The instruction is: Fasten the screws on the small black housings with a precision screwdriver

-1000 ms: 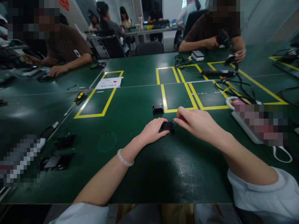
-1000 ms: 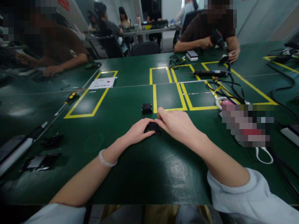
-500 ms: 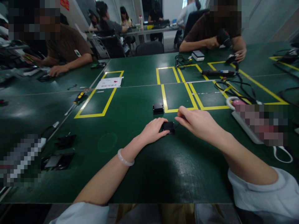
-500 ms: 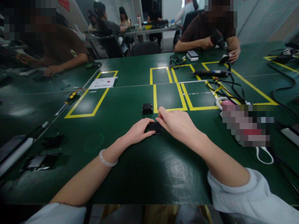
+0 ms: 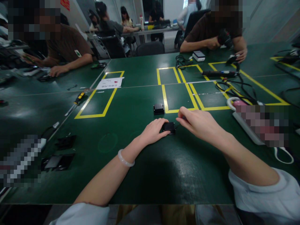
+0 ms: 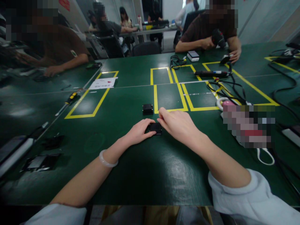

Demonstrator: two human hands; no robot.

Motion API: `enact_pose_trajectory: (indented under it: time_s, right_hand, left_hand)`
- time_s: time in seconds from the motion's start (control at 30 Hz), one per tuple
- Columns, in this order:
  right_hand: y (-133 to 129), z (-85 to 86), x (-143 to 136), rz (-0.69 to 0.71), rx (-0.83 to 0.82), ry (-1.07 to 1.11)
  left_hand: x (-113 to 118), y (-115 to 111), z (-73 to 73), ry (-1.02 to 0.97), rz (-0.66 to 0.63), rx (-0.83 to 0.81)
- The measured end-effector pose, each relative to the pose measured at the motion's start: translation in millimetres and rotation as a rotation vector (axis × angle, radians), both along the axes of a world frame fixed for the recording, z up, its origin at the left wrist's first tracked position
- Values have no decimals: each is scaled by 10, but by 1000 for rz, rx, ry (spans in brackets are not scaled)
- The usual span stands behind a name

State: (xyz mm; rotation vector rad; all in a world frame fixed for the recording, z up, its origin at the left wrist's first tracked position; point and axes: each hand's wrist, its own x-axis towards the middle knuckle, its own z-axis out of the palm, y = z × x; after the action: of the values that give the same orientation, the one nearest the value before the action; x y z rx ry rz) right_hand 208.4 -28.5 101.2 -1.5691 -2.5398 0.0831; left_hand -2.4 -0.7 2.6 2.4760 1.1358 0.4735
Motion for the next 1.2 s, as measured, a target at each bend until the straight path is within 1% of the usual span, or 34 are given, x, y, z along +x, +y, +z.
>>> enact_pose_trajectory:
  time_s: [0.17, 0.27, 0.5, 0.77, 0.93, 1.2]
  right_hand:
    - [-9, -19, 11, 32, 1, 55]
    - [-19, -19, 9, 28, 4, 71]
    - [-7, -17, -3, 12, -5, 21]
    - [-17, -17, -6, 20, 22, 52]
    - [-10, -4, 4, 8, -3, 10]
    - [-25, -4, 15, 13, 9, 59]
  left_hand:
    - [-2, -2, 4, -4, 0, 1]
    - [0, 0, 2, -3, -1, 5]
    - [4, 0, -5, -14, 3, 1]
    - [6, 3, -5, -8, 8, -4]
    - [5, 7, -15, -12, 8, -5]
    - [1, 3, 0, -9, 3, 0]
